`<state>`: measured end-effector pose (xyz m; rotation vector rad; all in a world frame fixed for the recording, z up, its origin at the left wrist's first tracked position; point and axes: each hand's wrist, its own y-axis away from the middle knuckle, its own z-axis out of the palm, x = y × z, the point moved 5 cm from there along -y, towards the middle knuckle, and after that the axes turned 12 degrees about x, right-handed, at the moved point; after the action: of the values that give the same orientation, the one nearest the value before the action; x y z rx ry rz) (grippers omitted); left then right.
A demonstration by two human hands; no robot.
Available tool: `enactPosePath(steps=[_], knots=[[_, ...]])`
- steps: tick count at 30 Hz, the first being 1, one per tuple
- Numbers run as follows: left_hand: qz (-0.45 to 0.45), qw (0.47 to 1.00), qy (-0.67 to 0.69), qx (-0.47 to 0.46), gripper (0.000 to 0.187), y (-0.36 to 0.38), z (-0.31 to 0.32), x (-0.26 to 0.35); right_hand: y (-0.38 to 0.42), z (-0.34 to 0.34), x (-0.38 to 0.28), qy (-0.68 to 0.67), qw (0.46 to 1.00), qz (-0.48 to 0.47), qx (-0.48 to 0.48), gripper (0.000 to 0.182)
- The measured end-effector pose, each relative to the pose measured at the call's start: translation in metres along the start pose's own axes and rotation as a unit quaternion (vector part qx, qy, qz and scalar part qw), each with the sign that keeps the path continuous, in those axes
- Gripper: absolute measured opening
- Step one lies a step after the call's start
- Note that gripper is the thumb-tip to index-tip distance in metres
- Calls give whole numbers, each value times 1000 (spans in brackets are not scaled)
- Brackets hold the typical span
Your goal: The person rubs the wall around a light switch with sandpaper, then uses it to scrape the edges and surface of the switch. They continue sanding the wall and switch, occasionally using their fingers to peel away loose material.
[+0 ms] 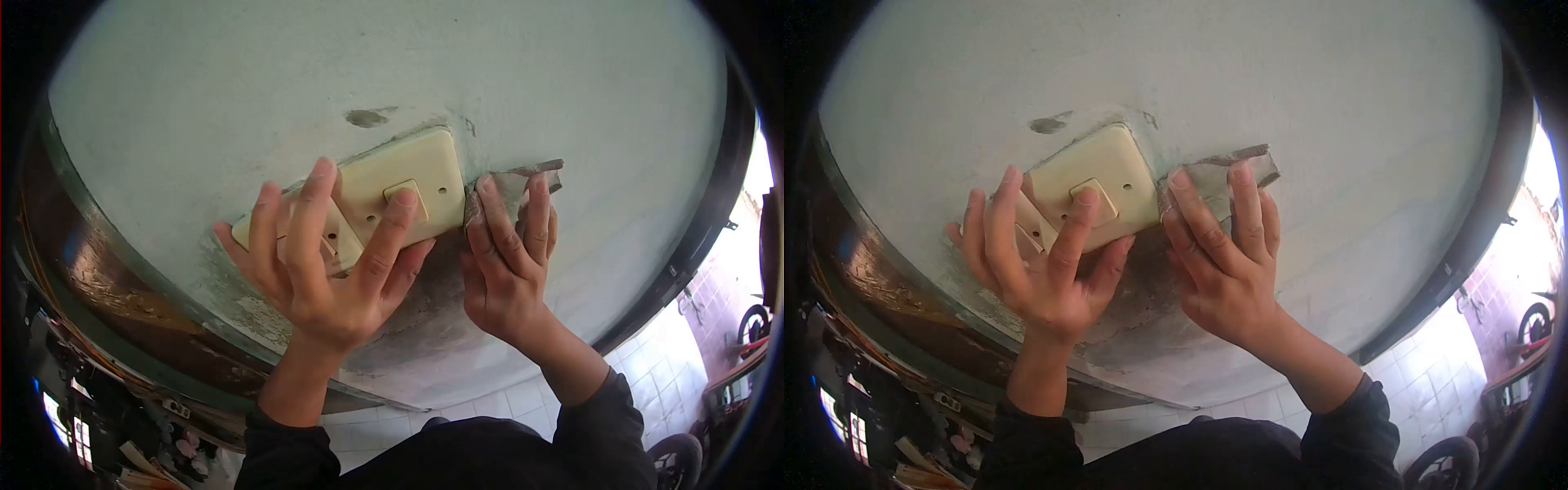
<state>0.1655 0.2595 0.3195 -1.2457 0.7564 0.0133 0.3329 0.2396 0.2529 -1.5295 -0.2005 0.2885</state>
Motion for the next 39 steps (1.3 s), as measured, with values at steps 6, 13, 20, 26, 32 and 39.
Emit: enactPosePath(steps=[6, 13, 20, 26, 32, 39], knots=[[-14, 1000, 16, 8, 42, 2, 2, 1, -6, -1, -2, 14, 1000, 15, 3, 49], [-29, 999, 26, 8, 39, 0, 1, 4, -7, -5, -2, 43, 999, 13, -16, 50], [-39, 999, 31, 14, 39, 0, 6, 3, -22, -7, -6, 57, 998, -7, 1, 49], [-47, 998, 33, 19, 41, -2, 4, 1, -11, -10, -8, 110, 993, -16, -29, 50], [-39, 999, 29, 26, 43, -2, 6, 3, -15, -1, -8, 82, 996, -5, 23, 51], [-33, 998, 16, 42, 46, 1, 8, 2, 34, -9, -15, 20, 999, -44, 5, 42]])
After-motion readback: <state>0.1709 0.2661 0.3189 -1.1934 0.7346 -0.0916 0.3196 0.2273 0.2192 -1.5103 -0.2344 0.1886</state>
